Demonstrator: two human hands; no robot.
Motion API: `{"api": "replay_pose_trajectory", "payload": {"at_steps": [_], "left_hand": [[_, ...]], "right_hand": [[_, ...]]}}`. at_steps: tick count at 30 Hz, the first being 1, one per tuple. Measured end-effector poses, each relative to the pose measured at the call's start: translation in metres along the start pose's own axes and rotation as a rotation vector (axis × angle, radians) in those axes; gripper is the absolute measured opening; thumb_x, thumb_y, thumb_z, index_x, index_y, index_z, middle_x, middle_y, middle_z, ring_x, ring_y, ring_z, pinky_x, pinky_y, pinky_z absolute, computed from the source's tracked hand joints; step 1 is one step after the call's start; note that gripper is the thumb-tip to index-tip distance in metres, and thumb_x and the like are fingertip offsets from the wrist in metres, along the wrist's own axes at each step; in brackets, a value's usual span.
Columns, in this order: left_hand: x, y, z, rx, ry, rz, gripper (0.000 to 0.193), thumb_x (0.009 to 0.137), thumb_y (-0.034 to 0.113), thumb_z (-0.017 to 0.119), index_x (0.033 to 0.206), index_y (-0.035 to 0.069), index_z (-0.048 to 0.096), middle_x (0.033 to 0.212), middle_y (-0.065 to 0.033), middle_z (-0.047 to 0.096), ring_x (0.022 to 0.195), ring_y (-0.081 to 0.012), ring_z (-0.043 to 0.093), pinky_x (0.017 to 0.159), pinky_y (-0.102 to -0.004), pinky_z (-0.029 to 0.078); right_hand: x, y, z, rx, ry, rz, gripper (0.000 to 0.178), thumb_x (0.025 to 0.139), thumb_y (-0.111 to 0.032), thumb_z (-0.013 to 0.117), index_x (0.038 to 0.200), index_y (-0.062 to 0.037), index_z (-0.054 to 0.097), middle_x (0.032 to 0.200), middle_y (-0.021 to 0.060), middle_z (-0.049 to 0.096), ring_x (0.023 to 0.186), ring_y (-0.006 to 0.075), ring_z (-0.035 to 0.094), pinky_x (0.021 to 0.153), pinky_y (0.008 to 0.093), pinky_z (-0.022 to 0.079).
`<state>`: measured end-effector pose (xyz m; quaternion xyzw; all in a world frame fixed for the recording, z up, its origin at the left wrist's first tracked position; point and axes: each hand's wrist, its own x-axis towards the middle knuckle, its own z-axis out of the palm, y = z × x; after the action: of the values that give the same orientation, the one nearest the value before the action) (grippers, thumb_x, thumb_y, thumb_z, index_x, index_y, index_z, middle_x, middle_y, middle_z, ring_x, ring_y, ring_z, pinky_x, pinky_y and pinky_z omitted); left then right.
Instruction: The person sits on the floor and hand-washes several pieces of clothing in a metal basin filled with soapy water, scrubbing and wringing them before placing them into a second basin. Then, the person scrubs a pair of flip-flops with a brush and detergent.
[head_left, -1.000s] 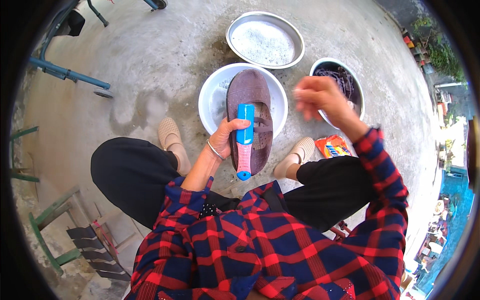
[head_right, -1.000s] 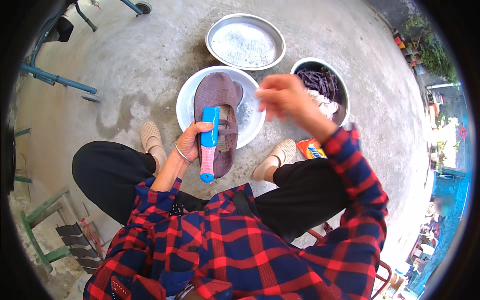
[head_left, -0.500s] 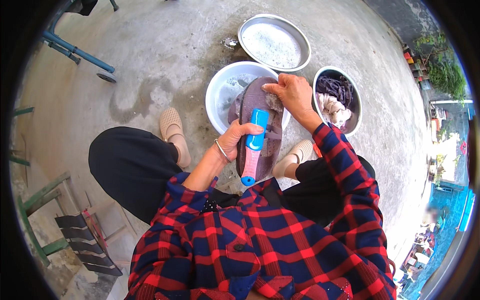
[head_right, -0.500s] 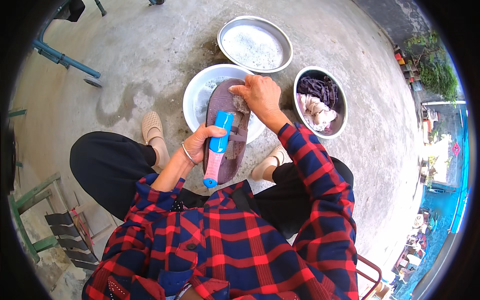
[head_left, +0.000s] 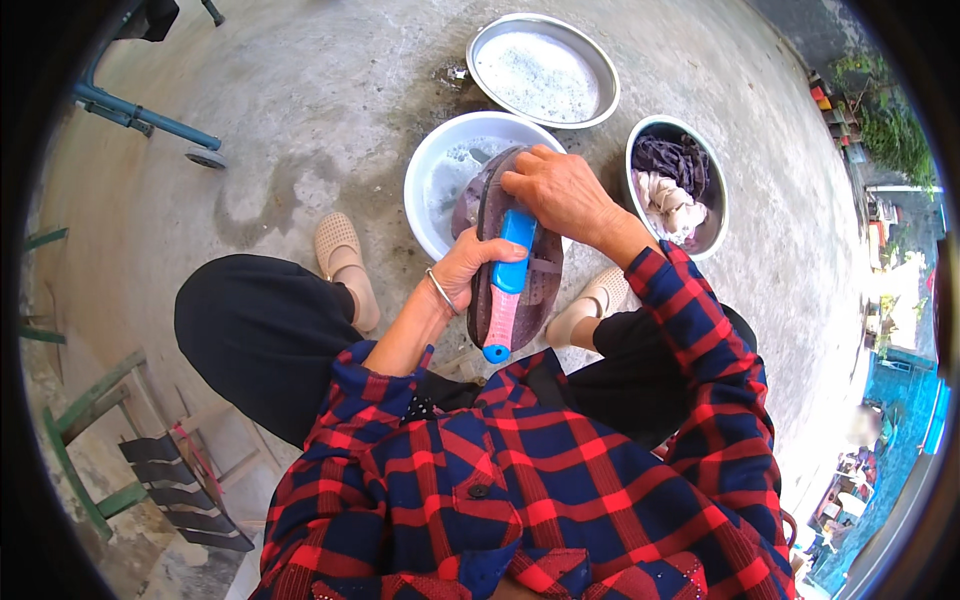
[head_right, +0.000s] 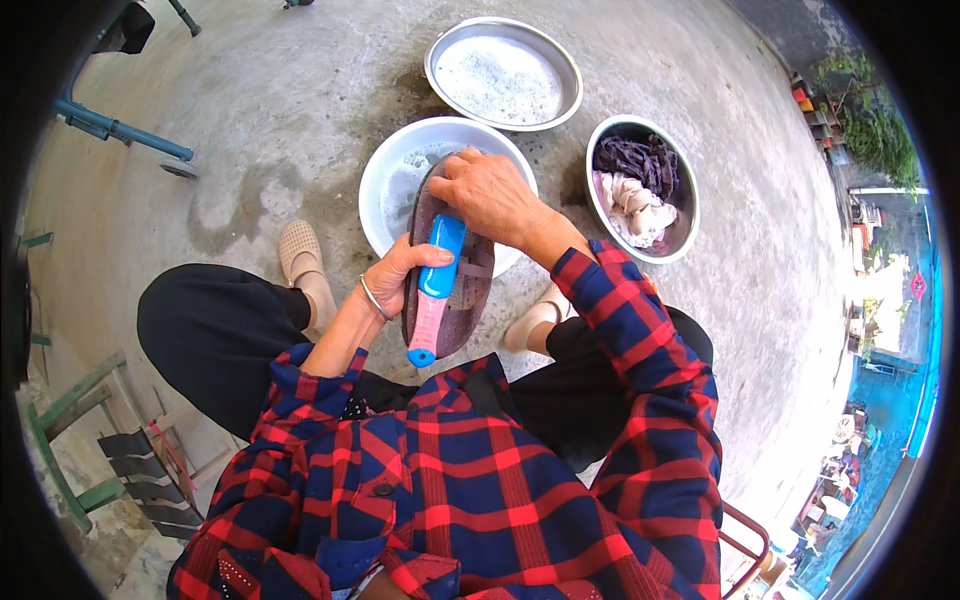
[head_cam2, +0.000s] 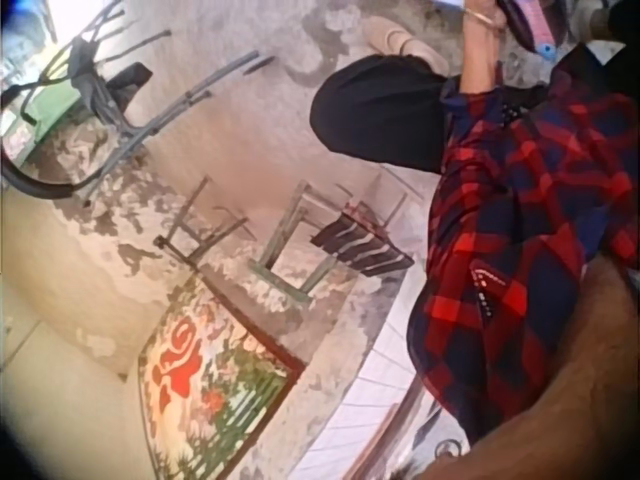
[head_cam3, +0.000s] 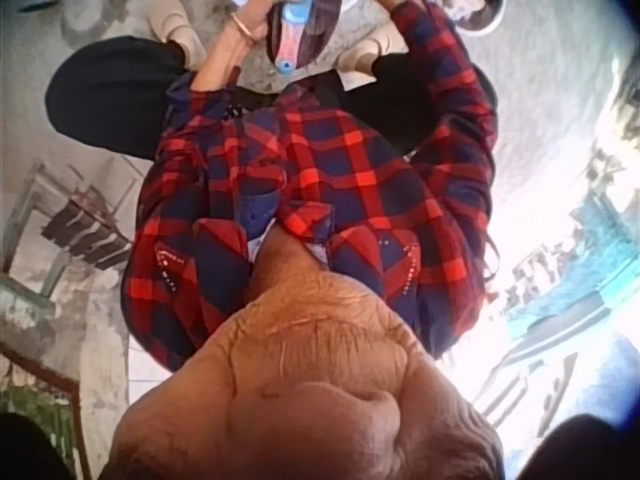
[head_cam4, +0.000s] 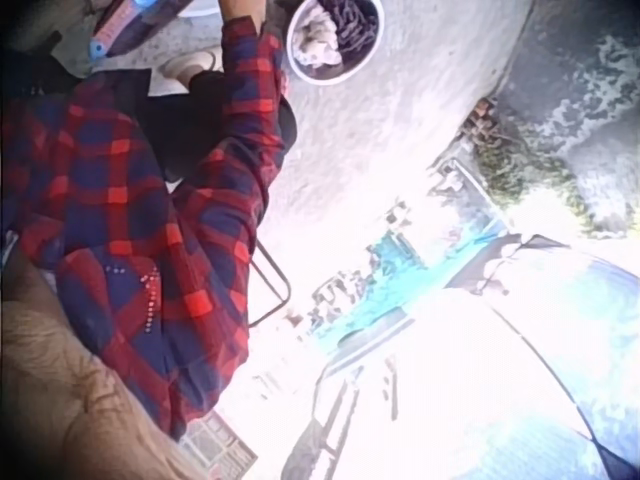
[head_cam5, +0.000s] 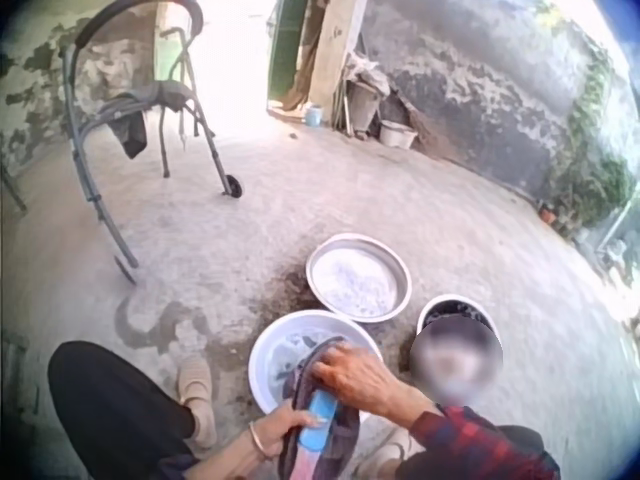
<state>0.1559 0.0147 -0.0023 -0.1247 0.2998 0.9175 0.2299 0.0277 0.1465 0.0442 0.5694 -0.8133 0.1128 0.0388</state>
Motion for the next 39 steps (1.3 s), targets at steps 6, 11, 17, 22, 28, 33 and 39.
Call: {"api": "replay_pose_trajectory", "payload": {"at_steps": [6,11,17,22,28,33,39], "left_hand": [[0.002,0.000,-0.010,-0.036,0.038,0.062,0.043,0.075,0.014,0.068,0.112,0.001,0.050,0.093,-0.0057,0.060,0.081,-0.0142,0.061,0.077,-0.0301,0.053],[0.001,0.002,-0.006,-0.090,0.075,0.103,0.045,0.075,0.017,0.071,0.112,0.001,0.051,0.096,-0.0066,0.061,0.083,-0.0157,0.062,0.077,-0.0315,0.053],[0.002,0.002,-0.007,-0.105,0.058,0.140,0.047,0.077,0.019,0.071,0.115,0.001,0.051,0.100,-0.0089,0.061,0.087,-0.0178,0.063,0.080,-0.0330,0.053],[0.006,0.004,-0.010,-0.078,0.062,0.168,0.046,0.079,0.022,0.069,0.116,0.001,0.051,0.104,-0.0100,0.062,0.089,-0.0189,0.063,0.082,-0.0340,0.053],[0.005,0.001,-0.006,-0.051,0.020,0.173,0.045,0.078,0.017,0.068,0.117,0.002,0.050,0.102,-0.0075,0.061,0.090,-0.0171,0.062,0.082,-0.0333,0.052],[0.005,0.008,-0.012,-0.166,0.107,0.142,0.035,0.076,0.018,0.064,0.106,0.003,0.055,0.092,-0.0072,0.062,0.080,-0.0171,0.061,0.077,-0.0322,0.052],[0.005,0.017,-0.026,-0.251,0.169,0.258,0.038,0.074,0.021,0.064,0.105,0.002,0.055,0.092,-0.0078,0.060,0.085,-0.0185,0.059,0.081,-0.0347,0.049]], "right_hand": [[-0.006,0.000,-0.013,0.006,0.144,0.227,0.009,0.071,-0.014,0.064,0.071,-0.0089,0.057,0.071,0.0068,0.053,0.074,0.0281,0.054,0.063,0.0392,0.046],[-0.012,0.001,-0.005,0.176,0.282,0.338,0.006,0.074,-0.012,0.060,0.077,-0.0079,0.057,0.070,0.0087,0.052,0.074,0.0294,0.055,0.062,0.0419,0.044],[-0.016,-0.001,0.003,-0.142,0.196,0.252,0.005,0.078,-0.011,0.056,0.077,-0.0064,0.055,0.070,0.0108,0.053,0.071,0.0316,0.055,0.061,0.0431,0.044],[-0.015,-0.014,-0.005,0.255,0.287,0.414,0.005,0.079,-0.010,0.056,0.079,-0.0056,0.056,0.074,0.0116,0.056,0.074,0.0326,0.057,0.061,0.0415,0.045],[-0.002,-0.013,-0.009,-0.185,0.018,-0.030,0.037,0.072,-0.006,0.059,0.109,-0.0070,0.060,0.136,0.0041,0.041,0.127,0.0323,0.033,0.104,0.0508,0.026],[-0.016,-0.011,-0.018,-0.030,0.125,0.111,0.032,0.075,-0.010,0.061,0.107,-0.0105,0.062,0.133,0.0076,0.044,0.126,0.0333,0.034,0.105,0.0533,0.022],[-0.024,-0.040,-0.027,0.276,0.123,0.296,0.017,0.069,-0.016,0.069,0.075,-0.0084,0.055,0.084,0.0056,0.053,0.089,0.0279,0.048,0.078,0.0416,0.039]]}}
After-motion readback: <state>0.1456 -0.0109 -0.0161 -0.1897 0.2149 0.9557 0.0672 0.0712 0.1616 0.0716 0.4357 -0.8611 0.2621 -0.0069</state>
